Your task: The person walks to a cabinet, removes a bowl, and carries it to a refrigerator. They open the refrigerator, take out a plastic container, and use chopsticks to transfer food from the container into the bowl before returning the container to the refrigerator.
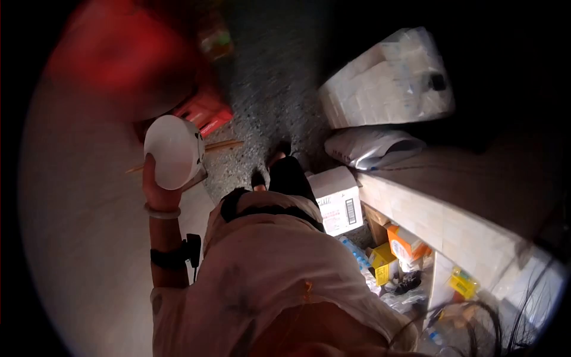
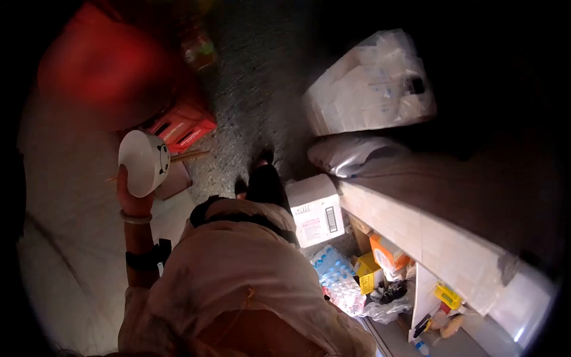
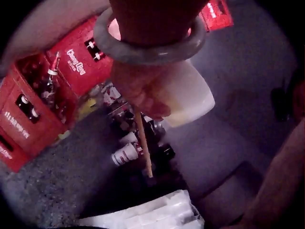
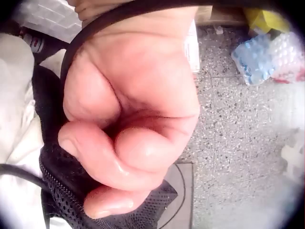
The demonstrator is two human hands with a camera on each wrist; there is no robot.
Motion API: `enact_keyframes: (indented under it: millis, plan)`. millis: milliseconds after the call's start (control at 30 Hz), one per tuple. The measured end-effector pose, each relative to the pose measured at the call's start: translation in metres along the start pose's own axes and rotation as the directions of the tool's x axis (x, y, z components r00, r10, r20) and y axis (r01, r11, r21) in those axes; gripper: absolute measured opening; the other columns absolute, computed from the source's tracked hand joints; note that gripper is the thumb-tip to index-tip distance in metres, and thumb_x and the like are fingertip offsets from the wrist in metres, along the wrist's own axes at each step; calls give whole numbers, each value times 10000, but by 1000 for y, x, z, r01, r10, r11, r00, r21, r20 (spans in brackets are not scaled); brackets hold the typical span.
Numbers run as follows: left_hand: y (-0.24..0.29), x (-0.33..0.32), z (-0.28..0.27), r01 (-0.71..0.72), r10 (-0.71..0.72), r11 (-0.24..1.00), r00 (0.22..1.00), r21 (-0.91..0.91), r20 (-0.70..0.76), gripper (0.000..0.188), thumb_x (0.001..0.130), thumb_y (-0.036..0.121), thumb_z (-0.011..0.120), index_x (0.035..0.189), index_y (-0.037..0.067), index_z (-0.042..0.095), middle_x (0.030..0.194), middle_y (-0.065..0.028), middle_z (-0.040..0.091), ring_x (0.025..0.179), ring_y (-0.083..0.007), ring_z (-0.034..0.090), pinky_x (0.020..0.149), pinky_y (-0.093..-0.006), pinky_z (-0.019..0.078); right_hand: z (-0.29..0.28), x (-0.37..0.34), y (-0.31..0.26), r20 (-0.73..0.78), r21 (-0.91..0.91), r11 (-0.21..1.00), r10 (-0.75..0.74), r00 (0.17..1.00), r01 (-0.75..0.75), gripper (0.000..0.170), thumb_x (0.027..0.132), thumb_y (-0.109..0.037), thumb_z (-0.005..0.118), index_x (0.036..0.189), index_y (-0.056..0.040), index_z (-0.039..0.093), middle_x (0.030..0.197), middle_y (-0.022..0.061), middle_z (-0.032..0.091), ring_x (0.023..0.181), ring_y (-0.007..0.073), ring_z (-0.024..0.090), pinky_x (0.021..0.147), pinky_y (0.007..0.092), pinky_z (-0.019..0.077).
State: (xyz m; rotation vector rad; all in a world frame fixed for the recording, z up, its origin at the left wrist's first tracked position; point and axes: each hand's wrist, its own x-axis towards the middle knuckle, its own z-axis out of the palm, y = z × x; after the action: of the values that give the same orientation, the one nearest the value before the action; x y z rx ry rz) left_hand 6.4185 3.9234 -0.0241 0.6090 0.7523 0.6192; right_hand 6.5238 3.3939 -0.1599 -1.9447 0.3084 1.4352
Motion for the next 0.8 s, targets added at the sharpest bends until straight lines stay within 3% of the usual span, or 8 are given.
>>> enact_keyframes:
  millis: [133,167,333,400,500,533,600,800]
  plan:
    - [-17,98,46,-314,309,776,945,547,105,492,817,406,494,1208,114,428,1177,-75,489,1027,-263,503,758,-380,483,21,33,-13,213,208,974,48,976,-94,322,790,-325,543,933,-49,626,911,152,626,826,220,586,729,342,439]
    - [-25,117,79,-30,29,1000,995,-5,-93,416,839,365,494,1146,88,450,1130,-95,506,953,-254,536,632,-335,517,28,46,-9,291,326,938,20,957,-119,320,789,-323,544,933,-49,626,911,151,627,825,217,586,728,341,439]
    - [-34,221,152,-17,-16,994,959,111,284,542,862,378,471,1253,12,383,1213,-118,457,1131,-254,415,971,-347,330,-23,-2,-190,179,232,972,-16,984,-26,282,789,-233,541,939,-9,625,853,75,619,714,156,571,648,287,454]
    - [-46,234,200,546,-314,833,598,-88,738,623,813,494,472,1244,50,402,1200,-95,487,1069,-247,474,871,-348,409,-39,68,-184,372,-52,998,43,927,-25,239,788,-167,507,941,-19,615,819,74,617,653,157,577,542,301,476]
    - [-52,284,262,218,-239,971,885,99,399,595,809,482,481,1224,59,427,1193,-93,491,1069,-256,475,871,-367,411,-130,74,-240,-122,102,930,-341,932,353,174,860,-160,453,826,-44,578,660,64,569,549,160,514,515,312,441]
    - [-55,299,277,190,-236,969,902,156,361,586,807,477,484,1217,62,435,1191,-93,493,1069,-258,476,870,-373,411,-167,43,-276,-448,-660,693,-672,590,288,165,847,-170,502,866,-32,588,742,128,603,607,199,564,549,321,461]
    - [-61,330,307,172,-250,956,901,235,356,567,805,469,490,1204,68,452,1186,-92,496,1069,-264,476,870,-386,413,-208,-57,-334,-707,-706,701,-705,-48,102,135,807,-121,558,917,-61,607,772,145,591,680,264,592,579,329,473]
    - [-80,405,383,198,-348,903,859,381,377,512,797,444,508,1164,86,501,1173,-89,506,1069,-281,479,869,-424,417,-241,-272,-423,-330,-69,877,-469,-819,-475,300,693,-42,550,983,-115,582,987,105,517,879,284,524,687,389,465]
